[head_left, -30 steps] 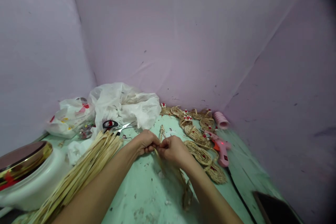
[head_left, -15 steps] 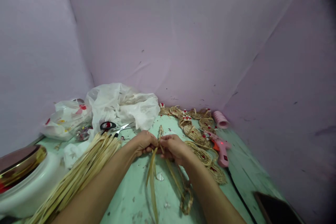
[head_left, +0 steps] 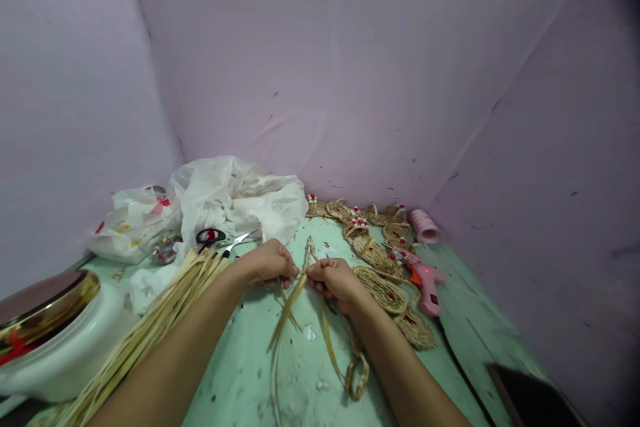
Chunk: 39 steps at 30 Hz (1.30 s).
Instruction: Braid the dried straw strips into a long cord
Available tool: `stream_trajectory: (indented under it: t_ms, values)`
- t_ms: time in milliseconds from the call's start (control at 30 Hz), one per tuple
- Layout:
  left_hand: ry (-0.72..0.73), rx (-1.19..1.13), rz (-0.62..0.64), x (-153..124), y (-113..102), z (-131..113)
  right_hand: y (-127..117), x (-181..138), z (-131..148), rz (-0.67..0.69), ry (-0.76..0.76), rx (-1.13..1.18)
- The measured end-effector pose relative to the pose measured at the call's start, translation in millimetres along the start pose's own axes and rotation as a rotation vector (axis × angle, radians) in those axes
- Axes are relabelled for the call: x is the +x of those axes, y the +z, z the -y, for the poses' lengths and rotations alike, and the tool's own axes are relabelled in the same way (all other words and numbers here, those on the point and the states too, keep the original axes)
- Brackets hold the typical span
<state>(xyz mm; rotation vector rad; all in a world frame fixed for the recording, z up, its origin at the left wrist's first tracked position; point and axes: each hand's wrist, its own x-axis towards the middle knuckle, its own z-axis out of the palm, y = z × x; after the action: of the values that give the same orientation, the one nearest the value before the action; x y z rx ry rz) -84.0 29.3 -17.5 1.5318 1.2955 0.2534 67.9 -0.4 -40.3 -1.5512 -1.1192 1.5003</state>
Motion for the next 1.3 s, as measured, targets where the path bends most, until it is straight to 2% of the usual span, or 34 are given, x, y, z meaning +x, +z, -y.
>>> stream_trajectory:
  t_ms: [167,300,400,467,600,800,967,1167,1300]
  values:
    - [0.002,0.068,-0.020,-14.5,-25.6,-4.8,-2.7,1.6,-2.1,0.030,-0.003,0.030]
    - [-0.008,0.157,-0.191,-28.2,-43.9,-12.1,-4.6,1.0,-0.7,0.050,0.009,0.026]
    - [-0.031,0.368,-0.312,-35.1,-57.4,-11.7,-5.0,-0.2,1.1,0.062,0.026,0.022]
    - [-0.062,0.502,-0.350,-36.2,-62.0,-9.7,-4.8,-0.7,1.7,0.062,0.038,0.021]
    - [-0.053,0.636,-0.380,-26.0,-49.3,-5.5,-4.8,0.0,1.2,0.067,0.040,0.021]
    - [-0.074,0.768,-0.560,0.5,-14.0,5.3,-6.1,2.8,-0.5,0.080,0.019,0.054]
    - [-0.006,0.732,-0.507,0.5,-14.5,7.1,-5.6,5.2,-3.0,0.082,-0.004,0.052]
    - [0.085,0.559,-0.232,-10.3,-7.2,-7.8,-6.5,9.8,-8.6,0.083,-0.030,0.048]
    - [0.072,0.466,-0.144,-16.5,-2.5,-16.2,-7.2,10.5,-9.4,0.083,-0.029,0.032]
